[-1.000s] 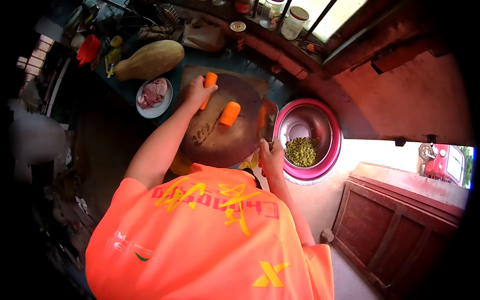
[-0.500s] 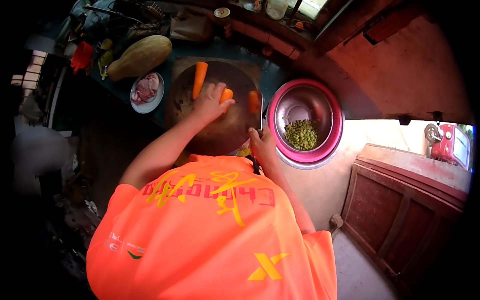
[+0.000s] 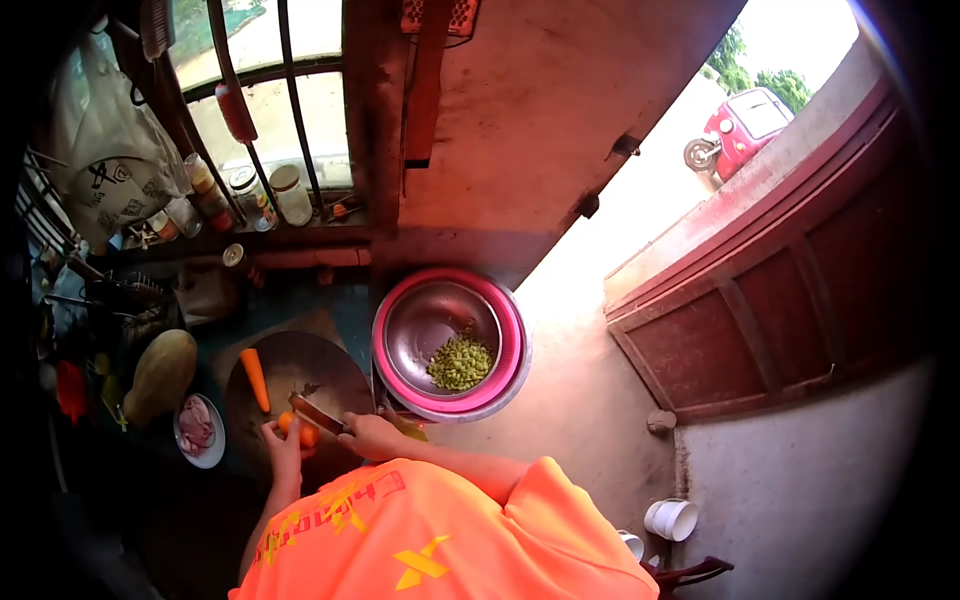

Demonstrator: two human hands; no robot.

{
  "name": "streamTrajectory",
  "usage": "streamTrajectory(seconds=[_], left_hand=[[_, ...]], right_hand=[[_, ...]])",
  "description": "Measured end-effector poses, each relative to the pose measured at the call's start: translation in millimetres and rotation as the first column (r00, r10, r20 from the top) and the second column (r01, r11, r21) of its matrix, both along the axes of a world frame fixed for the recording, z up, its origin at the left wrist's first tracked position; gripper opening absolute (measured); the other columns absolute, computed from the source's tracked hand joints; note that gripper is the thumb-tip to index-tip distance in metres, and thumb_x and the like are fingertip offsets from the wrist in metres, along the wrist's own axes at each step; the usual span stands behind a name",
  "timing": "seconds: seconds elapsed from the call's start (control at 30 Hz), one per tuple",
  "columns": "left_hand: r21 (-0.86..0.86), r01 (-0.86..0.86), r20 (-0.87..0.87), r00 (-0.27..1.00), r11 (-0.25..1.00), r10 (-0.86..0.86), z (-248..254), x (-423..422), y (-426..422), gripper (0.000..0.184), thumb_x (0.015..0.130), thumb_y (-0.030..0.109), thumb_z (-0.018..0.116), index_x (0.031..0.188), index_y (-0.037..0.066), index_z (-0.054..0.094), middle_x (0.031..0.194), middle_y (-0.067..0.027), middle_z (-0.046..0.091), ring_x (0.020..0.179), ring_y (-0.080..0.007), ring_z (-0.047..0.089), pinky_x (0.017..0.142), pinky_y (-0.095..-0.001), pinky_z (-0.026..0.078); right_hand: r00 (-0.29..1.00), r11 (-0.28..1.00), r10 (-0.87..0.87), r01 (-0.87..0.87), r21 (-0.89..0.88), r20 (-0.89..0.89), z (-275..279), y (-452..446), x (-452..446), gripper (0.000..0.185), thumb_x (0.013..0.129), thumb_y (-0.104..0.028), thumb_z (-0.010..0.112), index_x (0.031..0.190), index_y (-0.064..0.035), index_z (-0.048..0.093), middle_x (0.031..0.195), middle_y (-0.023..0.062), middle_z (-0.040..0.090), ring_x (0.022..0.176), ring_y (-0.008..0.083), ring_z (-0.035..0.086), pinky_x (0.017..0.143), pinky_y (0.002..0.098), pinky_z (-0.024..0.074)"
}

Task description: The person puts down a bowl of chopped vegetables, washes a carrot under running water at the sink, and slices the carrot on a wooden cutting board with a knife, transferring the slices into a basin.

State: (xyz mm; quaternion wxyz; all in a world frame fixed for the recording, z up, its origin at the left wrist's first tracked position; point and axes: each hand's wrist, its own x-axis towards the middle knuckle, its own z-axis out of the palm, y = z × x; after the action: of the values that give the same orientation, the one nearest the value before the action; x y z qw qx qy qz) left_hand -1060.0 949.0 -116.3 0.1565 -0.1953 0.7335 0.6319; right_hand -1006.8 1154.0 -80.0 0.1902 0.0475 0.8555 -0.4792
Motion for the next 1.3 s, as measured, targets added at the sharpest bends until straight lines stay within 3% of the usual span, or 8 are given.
streamTrajectory(seconds=[0.1, 0.17, 0.23, 0.3, 0.37, 0.57, 0.87, 1.3], left_hand=[[0.077, 0.009, -0.026, 1.000, 0.997, -0.007, -18, 1, -8, 0.046, 0.089, 0.019, 0.069, 0.120, 0.008, 0.037, 0.111, -0.0111, 0.055, 0.095, -0.0175, 0.060, 0.069, -0.0296, 0.055], [0.142, 0.067, -0.209, 0.977, 0.988, -0.037, -11, -1, -5, 0.038, 0.087, 0.014, 0.071, 0.114, 0.003, 0.047, 0.108, -0.0080, 0.059, 0.098, -0.0161, 0.059, 0.086, -0.0282, 0.049], [0.139, 0.007, -0.125, 0.992, 0.990, 0.011, -24, 0, -10, 0.038, 0.084, 0.018, 0.075, 0.107, 0.003, 0.047, 0.096, -0.0065, 0.058, 0.088, -0.0148, 0.060, 0.075, -0.0274, 0.051], [0.016, -0.005, -0.163, 0.987, 1.000, 0.008, -48, 2, -14, 0.049, 0.080, 0.027, 0.079, 0.104, 0.004, 0.042, 0.091, -0.0074, 0.056, 0.067, -0.0130, 0.059, 0.050, -0.0251, 0.049], [0.055, -0.047, -0.079, 0.996, 0.997, 0.052, -18, 4, -3, 0.051, 0.079, 0.031, 0.079, 0.098, 0.007, 0.039, 0.078, -0.0061, 0.054, 0.047, -0.0113, 0.054, 0.038, -0.0246, 0.045], [-0.056, 0.000, -0.056, 0.998, 0.998, -0.003, 6, 4, -1, 0.054, 0.078, 0.034, 0.080, 0.093, 0.005, 0.038, 0.067, -0.0080, 0.059, 0.047, -0.0112, 0.057, 0.039, -0.0249, 0.045], [-0.103, 0.136, 0.000, 0.991, 0.985, -0.137, 7, 2, -7, 0.047, 0.082, 0.037, 0.076, 0.087, 0.004, 0.042, 0.063, -0.0055, 0.059, 0.048, -0.0086, 0.057, 0.042, -0.0228, 0.046], [-0.004, 0.148, 0.015, 0.989, 0.989, -0.148, 7, 0, -11, 0.044, 0.082, 0.029, 0.078, 0.085, 0.004, 0.042, 0.062, -0.0058, 0.059, 0.048, -0.0088, 0.057, 0.041, -0.0236, 0.044]], right_hand=[[0.993, 0.990, 0.108, -0.104, 0.098, -0.040, 4, -6, -1, 0.035, 0.087, -0.034, 0.058, 0.097, -0.0004, 0.055, 0.081, 0.0291, 0.064, 0.077, 0.0451, 0.065, 0.072, 0.0543, 0.0507], [0.988, 0.982, 0.152, -0.147, 0.114, -0.029, -2, -1, -5, 0.036, 0.085, -0.034, 0.060, 0.095, 0.0005, 0.060, 0.075, 0.0262, 0.065, 0.070, 0.0416, 0.066, 0.064, 0.0509, 0.0525], [0.990, 0.999, 0.025, -0.019, 0.047, -0.136, -17, -2, -5, 0.037, 0.084, -0.036, 0.062, 0.096, -0.0012, 0.061, 0.079, 0.0265, 0.066, 0.072, 0.0440, 0.065, 0.065, 0.0507, 0.0522], [0.991, 0.998, 0.064, -0.060, 0.036, -0.119, 0, 7, -5, 0.034, 0.086, -0.032, 0.063, 0.097, -0.0005, 0.057, 0.081, 0.0283, 0.064, 0.078, 0.0447, 0.064, 0.070, 0.0514, 0.0498], [0.998, 1.000, 0.010, -0.011, -0.012, -0.058, 9, 11, -3, 0.030, 0.088, -0.028, 0.064, 0.092, -0.0002, 0.055, 0.077, 0.0234, 0.065, 0.075, 0.0428, 0.064, 0.064, 0.0469, 0.0483], [0.989, 0.973, 0.144, -0.148, 0.177, 0.035, 45, 12, -7, 0.029, 0.087, -0.028, 0.065, 0.086, -0.0017, 0.053, 0.072, 0.0211, 0.063, 0.072, 0.0412, 0.063, 0.061, 0.0466, 0.0475], [0.975, 0.952, 0.219, -0.223, 0.211, 0.045, 44, 9, -23, 0.024, 0.087, -0.025, 0.062, 0.088, -0.0026, 0.054, 0.074, 0.0225, 0.064, 0.074, 0.0430, 0.063, 0.062, 0.0496, 0.0481], [0.959, 0.908, 0.260, -0.282, 0.309, 0.112, 50, -14, -40, 0.026, 0.087, -0.022, 0.061, 0.095, 0.0016, 0.056, 0.078, 0.0271, 0.064, 0.076, 0.0457, 0.063, 0.068, 0.0520, 0.0486]])
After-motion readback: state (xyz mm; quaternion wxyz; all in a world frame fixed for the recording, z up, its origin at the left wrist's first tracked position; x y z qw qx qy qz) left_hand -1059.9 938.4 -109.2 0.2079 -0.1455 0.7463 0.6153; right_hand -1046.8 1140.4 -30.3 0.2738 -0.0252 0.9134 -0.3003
